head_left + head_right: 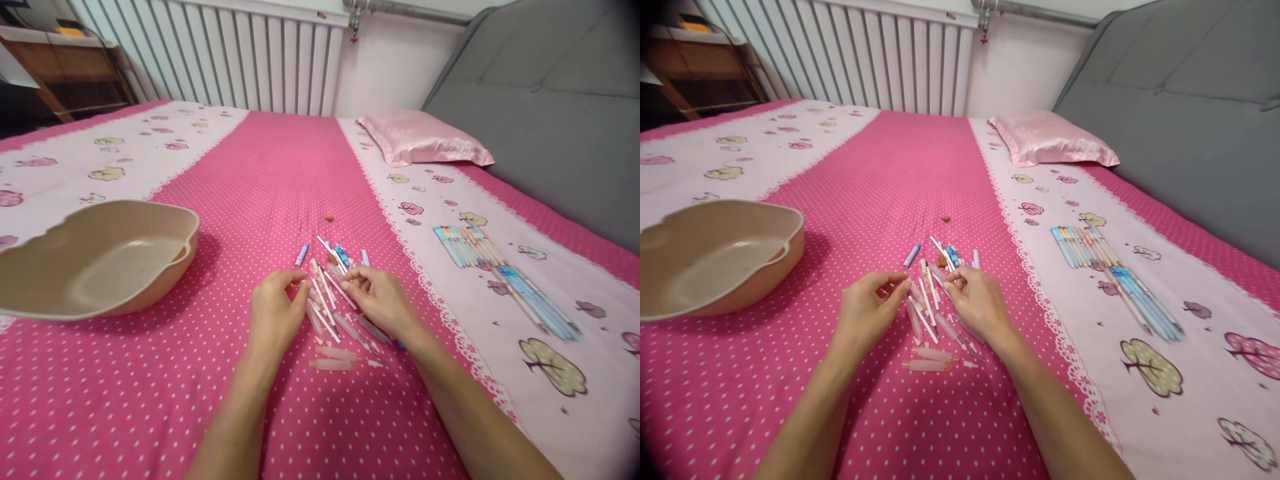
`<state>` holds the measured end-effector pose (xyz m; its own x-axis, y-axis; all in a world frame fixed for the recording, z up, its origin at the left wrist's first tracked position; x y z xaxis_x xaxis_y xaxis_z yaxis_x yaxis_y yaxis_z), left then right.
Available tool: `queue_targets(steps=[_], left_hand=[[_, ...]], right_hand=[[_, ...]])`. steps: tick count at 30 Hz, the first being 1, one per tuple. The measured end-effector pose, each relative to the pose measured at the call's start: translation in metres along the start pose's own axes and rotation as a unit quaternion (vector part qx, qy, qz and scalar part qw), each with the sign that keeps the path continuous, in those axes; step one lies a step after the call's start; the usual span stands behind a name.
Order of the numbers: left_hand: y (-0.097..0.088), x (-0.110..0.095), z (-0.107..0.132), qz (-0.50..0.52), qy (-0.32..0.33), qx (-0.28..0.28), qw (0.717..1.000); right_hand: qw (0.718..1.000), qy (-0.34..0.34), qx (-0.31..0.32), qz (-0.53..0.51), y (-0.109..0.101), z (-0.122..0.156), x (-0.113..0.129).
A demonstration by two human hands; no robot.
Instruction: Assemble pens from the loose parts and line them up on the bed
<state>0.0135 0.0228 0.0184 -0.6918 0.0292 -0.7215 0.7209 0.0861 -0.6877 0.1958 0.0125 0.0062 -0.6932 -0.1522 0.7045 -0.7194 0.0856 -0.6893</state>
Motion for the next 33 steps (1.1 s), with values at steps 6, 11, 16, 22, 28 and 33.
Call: queue_targets(steps=[6, 11, 16, 22, 28, 33], left_hand=[[0.013, -0.008, 0.006, 0.195, 0.019, 0.09, 0.976], [0.012, -0.009, 0.006, 0.211, 0.01, 0.08, 0.974], [0.001, 0.004, -0.001, 0.133, -0.039, 0.011, 0.99], [0.001, 0.007, -0.001, 0.011, -0.04, -0.003, 0.999], [0.003, 0.004, 0.0, -0.041, -0.01, -0.001, 0.999], [0.002, 0.005, -0.001, -0.054, -0.025, 0.0, 0.998]], right_hand=[[0.957, 0.006, 0.032, -0.287, 0.006, 0.003, 0.015], [0.931, 0.069, 0.077, -0.351, 0.011, 0.006, 0.015], [0.993, 0.061, -0.012, -0.1, -0.007, 0.003, 0.001], [0.994, 0.065, -0.022, 0.079, -0.021, 0.001, -0.003], [0.977, 0.095, 0.006, 0.188, -0.039, 0.001, -0.016], [0.967, 0.117, 0.056, 0.22, -0.045, 0.0, -0.021]])
Point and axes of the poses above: each hand's wrist, its own z-axis away from the middle knuckle, its own y-axis out of the palm, x = y × z, the point moved 4 cm from there along -z, towards the middle knuckle, and after that the axes turned 8 degrees about -y, right-handed, at the moved point
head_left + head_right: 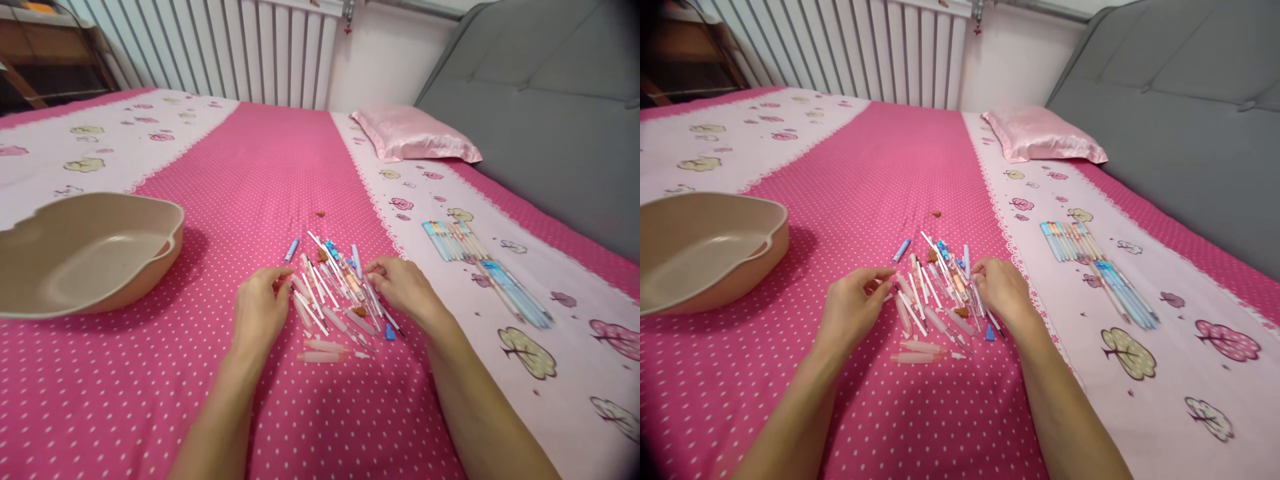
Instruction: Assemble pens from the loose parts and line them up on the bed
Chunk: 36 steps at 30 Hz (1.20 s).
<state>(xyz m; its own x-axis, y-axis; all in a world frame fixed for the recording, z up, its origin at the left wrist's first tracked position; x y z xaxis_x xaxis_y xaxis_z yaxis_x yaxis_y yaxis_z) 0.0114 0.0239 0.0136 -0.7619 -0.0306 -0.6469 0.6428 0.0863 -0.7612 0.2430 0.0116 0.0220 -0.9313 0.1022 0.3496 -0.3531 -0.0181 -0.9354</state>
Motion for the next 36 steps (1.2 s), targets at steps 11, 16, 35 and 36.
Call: queue_targets(steps=[11, 16, 35, 36], left_hand=[[0.0, 0.001, 0.0, 0.01, 0.031, -0.015, 0.999], [0.001, 0.0, 0.0, 0.007, 0.013, 0.011, 1.0], [-0.001, 0.002, -0.001, 0.02, 0.015, -0.016, 1.0], [-0.001, 0.002, -0.001, 0.028, 0.012, -0.017, 0.999]], right_hand=[[0.997, -0.07, 0.0, -0.023, 0.017, -0.006, 0.004], [0.996, -0.049, -0.011, -0.076, 0.017, -0.008, -0.001], [0.981, 0.02, -0.105, -0.159, 0.04, -0.029, -0.015], [0.976, 0.018, -0.121, -0.177, 0.036, -0.028, -0.015]])
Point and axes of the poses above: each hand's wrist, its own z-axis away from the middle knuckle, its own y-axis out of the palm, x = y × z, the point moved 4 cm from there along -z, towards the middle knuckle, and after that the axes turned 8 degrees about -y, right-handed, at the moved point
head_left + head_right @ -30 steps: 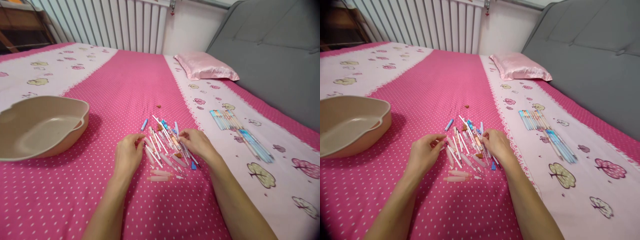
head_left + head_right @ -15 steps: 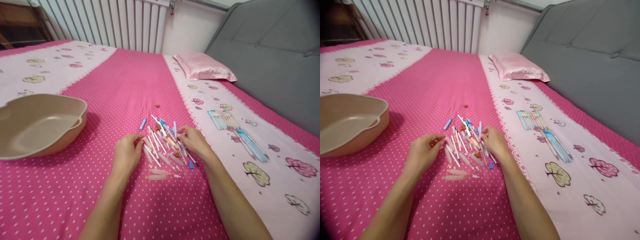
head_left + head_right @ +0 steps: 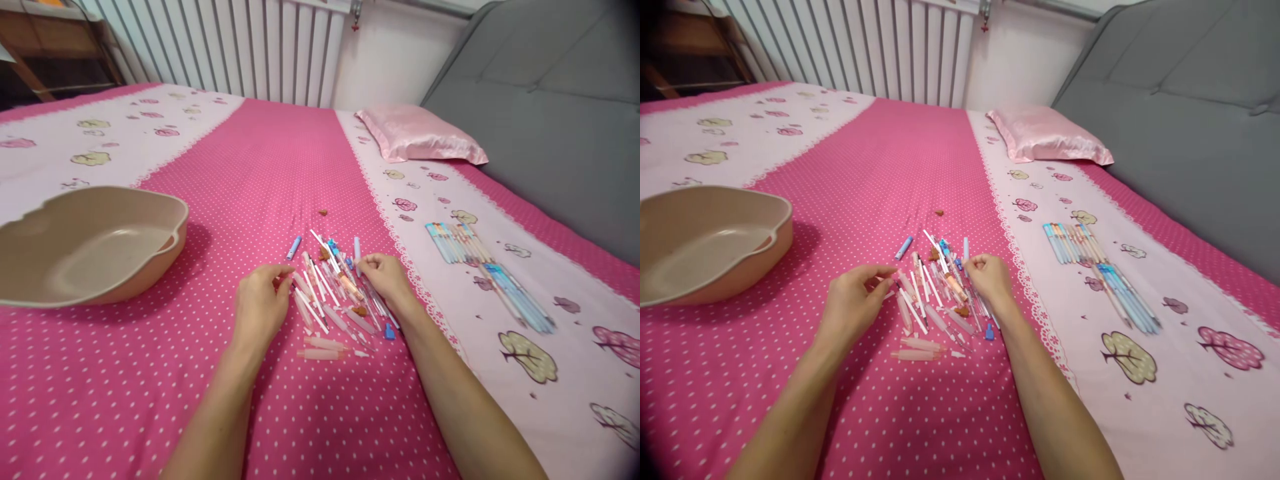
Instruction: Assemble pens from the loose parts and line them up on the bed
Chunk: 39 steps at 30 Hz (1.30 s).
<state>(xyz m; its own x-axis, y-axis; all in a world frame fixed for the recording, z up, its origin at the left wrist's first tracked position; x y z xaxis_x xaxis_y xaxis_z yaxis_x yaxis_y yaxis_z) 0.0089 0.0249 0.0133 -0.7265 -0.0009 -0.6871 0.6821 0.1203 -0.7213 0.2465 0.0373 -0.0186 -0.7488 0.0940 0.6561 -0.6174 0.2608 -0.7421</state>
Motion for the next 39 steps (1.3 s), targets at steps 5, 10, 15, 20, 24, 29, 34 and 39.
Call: queue_targets(steps=[5, 10, 15, 20, 24, 29, 34, 39], left_hand=[[-0.003, -0.006, 0.004, 0.15, -0.008, 0.02, 0.988], [0.0, -0.023, 0.011, 0.316, 0.043, 0.093, 0.943], [-0.001, -0.025, 0.012, 0.352, 0.053, 0.109, 0.928], [-0.014, -0.014, 0.006, 0.351, 0.027, 0.007, 0.936], [-0.02, -0.013, 0.006, 0.292, 0.052, -0.052, 0.954], [-0.018, -0.016, 0.008, 0.251, 0.061, -0.058, 0.964], [-0.017, -0.015, 0.007, 0.245, 0.058, -0.059, 0.966], [-0.016, -0.014, 0.006, 0.242, 0.064, -0.057, 0.966]], right_hand=[[0.966, -0.084, -0.08, -0.232, -0.021, 0.016, 0.036], [0.947, -0.158, 0.116, -0.256, -0.007, 0.045, 0.08], [0.945, -0.203, 0.142, -0.212, -0.001, 0.049, 0.083], [0.926, -0.289, 0.223, -0.094, -0.004, 0.047, 0.08], [0.906, -0.322, 0.274, 0.035, 0.006, 0.054, 0.074], [0.898, -0.318, 0.292, 0.084, 0.017, 0.058, 0.07], [0.886, -0.341, 0.29, 0.124, 0.016, 0.06, 0.077], [0.871, -0.37, 0.282, 0.157, 0.013, 0.062, 0.083]])
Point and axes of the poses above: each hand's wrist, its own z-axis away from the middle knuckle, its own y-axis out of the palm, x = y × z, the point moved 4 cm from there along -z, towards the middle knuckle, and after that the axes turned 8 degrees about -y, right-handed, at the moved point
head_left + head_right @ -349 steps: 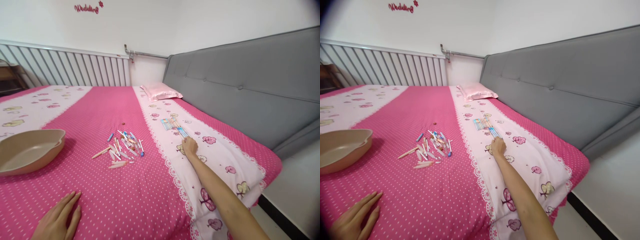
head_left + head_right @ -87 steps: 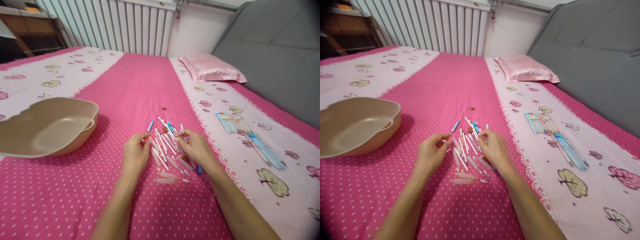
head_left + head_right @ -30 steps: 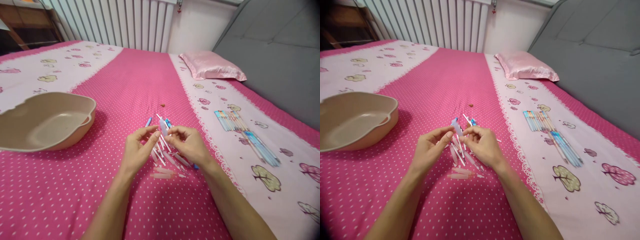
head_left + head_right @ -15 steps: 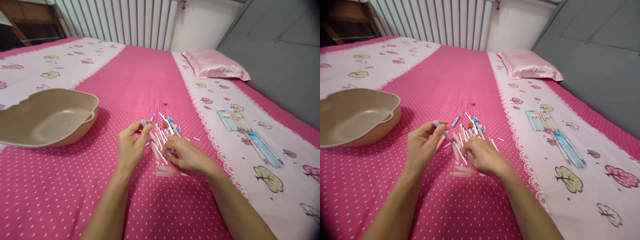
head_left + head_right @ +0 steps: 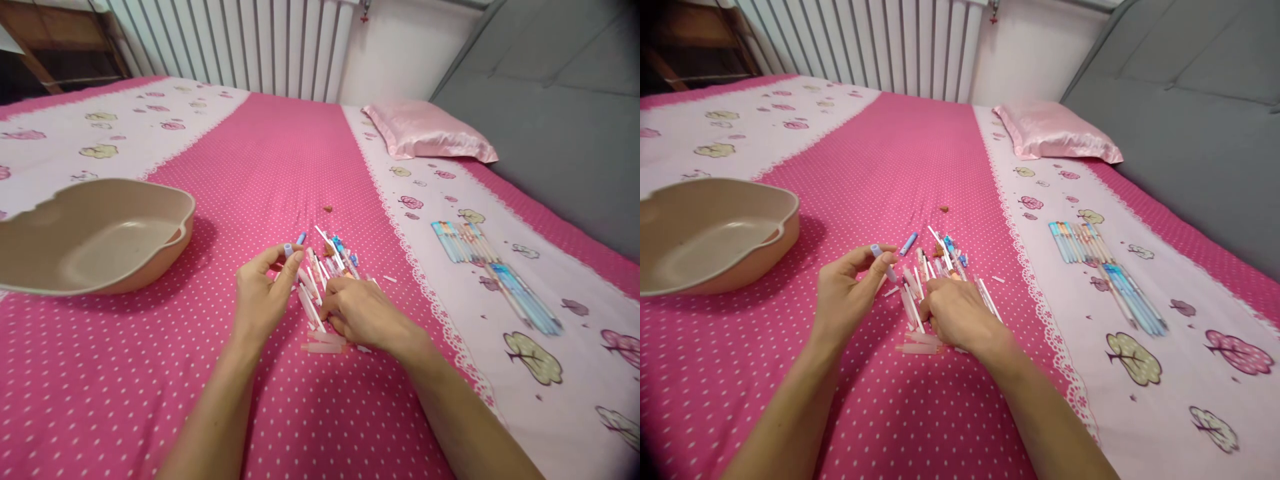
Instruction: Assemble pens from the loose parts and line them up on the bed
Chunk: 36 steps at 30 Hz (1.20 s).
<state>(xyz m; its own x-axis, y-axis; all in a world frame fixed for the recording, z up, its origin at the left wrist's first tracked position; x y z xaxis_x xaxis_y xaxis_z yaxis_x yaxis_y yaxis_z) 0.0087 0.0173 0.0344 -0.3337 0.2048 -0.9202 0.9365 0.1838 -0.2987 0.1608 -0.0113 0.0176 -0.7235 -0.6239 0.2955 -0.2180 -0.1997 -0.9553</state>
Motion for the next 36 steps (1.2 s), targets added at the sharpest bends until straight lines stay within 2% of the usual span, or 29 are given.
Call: queue_targets(steps=[9, 15, 20, 27, 32, 36], left_hand=[[-0.001, 0.001, -0.001, 0.001, 0.009, -0.004, 1.0], [-0.001, 0.002, -0.001, 0.007, 0.01, 0.008, 1.0], [-0.001, 0.002, 0.0, 0.005, 0.012, 0.008, 1.0], [-0.001, 0.0, 0.0, -0.006, 0.009, 0.012, 1.0], [0.001, 0.001, 0.0, -0.016, 0.007, 0.012, 1.0], [0.002, 0.002, 0.0, -0.016, 0.009, 0.011, 1.0]], right_hand=[[1.0, -0.009, -0.015, 0.011, 0.005, 0.0, 0.001], [0.998, 0.053, -0.018, -0.039, 0.0, -0.003, 0.004], [0.988, 0.141, -0.044, -0.042, 0.002, -0.005, -0.001], [0.974, 0.224, -0.013, -0.031, 0.005, -0.004, -0.002], [0.955, 0.263, -0.031, -0.131, 0.016, -0.005, 0.002], [0.944, 0.268, -0.051, -0.185, 0.021, -0.005, 0.002]])
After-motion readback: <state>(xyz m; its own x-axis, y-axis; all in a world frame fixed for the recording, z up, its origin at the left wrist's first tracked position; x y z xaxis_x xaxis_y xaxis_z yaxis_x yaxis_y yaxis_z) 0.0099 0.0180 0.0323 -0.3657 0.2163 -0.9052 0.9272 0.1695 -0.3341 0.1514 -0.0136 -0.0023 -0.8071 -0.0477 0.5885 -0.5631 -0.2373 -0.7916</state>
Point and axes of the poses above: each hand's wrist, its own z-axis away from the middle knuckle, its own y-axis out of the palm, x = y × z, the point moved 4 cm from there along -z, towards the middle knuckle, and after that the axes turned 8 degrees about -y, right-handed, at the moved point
